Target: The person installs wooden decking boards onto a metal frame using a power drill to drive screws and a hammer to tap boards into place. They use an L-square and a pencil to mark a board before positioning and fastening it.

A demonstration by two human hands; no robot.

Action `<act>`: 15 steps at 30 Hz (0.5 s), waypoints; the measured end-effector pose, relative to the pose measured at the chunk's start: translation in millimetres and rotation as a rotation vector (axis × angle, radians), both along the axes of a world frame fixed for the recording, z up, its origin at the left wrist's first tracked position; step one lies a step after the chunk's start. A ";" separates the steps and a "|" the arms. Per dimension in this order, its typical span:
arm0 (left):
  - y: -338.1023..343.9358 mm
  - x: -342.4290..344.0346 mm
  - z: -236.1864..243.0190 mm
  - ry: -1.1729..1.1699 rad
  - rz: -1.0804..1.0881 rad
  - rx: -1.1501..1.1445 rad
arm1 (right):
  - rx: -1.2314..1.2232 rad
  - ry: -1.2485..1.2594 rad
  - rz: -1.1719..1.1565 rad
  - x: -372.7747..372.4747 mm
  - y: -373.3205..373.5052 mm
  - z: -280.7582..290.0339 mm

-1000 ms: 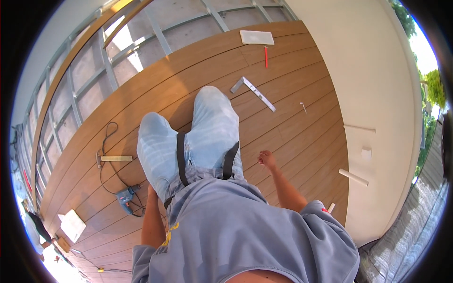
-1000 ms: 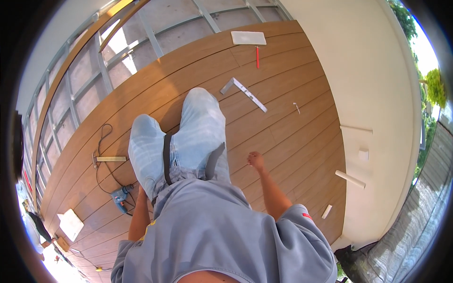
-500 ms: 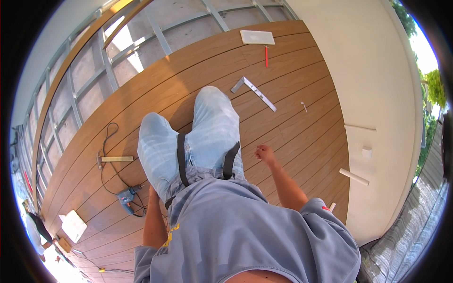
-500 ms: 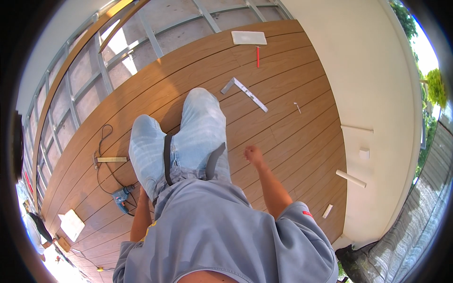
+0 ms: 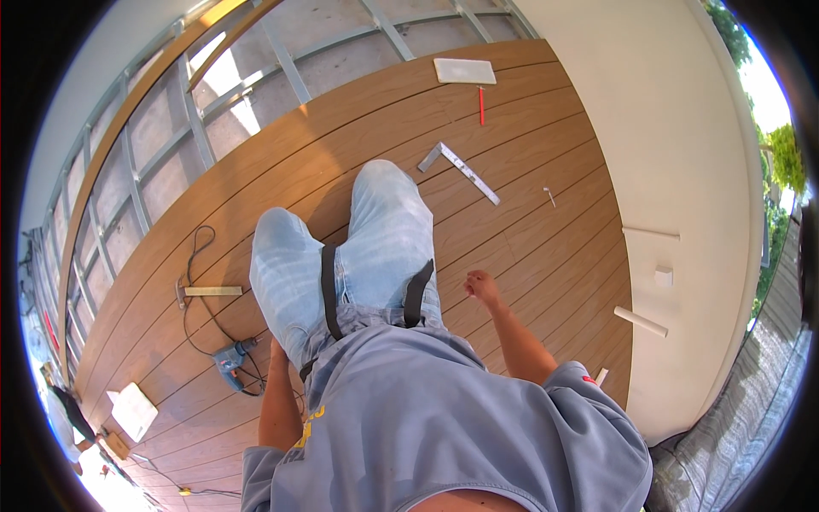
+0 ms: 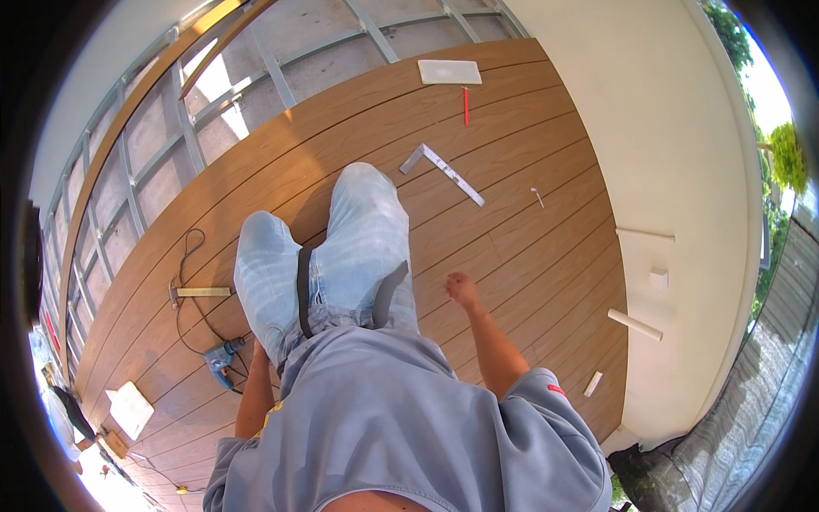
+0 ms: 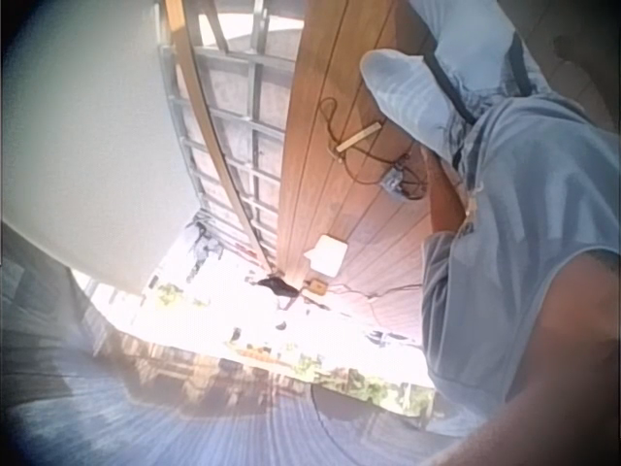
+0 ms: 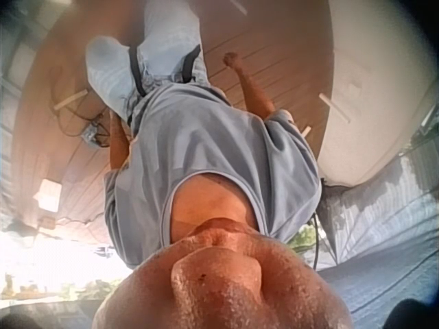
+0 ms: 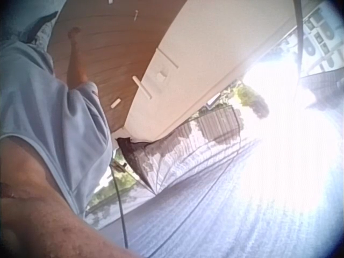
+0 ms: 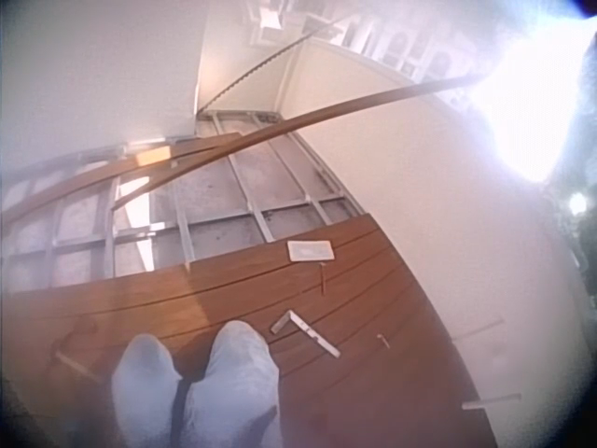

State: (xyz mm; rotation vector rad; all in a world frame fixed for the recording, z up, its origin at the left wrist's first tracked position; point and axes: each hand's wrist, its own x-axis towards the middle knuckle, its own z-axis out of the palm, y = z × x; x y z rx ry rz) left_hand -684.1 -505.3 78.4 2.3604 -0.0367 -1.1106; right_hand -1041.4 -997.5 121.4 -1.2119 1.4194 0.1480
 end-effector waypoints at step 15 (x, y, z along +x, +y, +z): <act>-0.7 1.2 5.6 -0.007 -0.001 -0.001 | 0.005 -0.012 -0.023 16.8 -10.1 4.7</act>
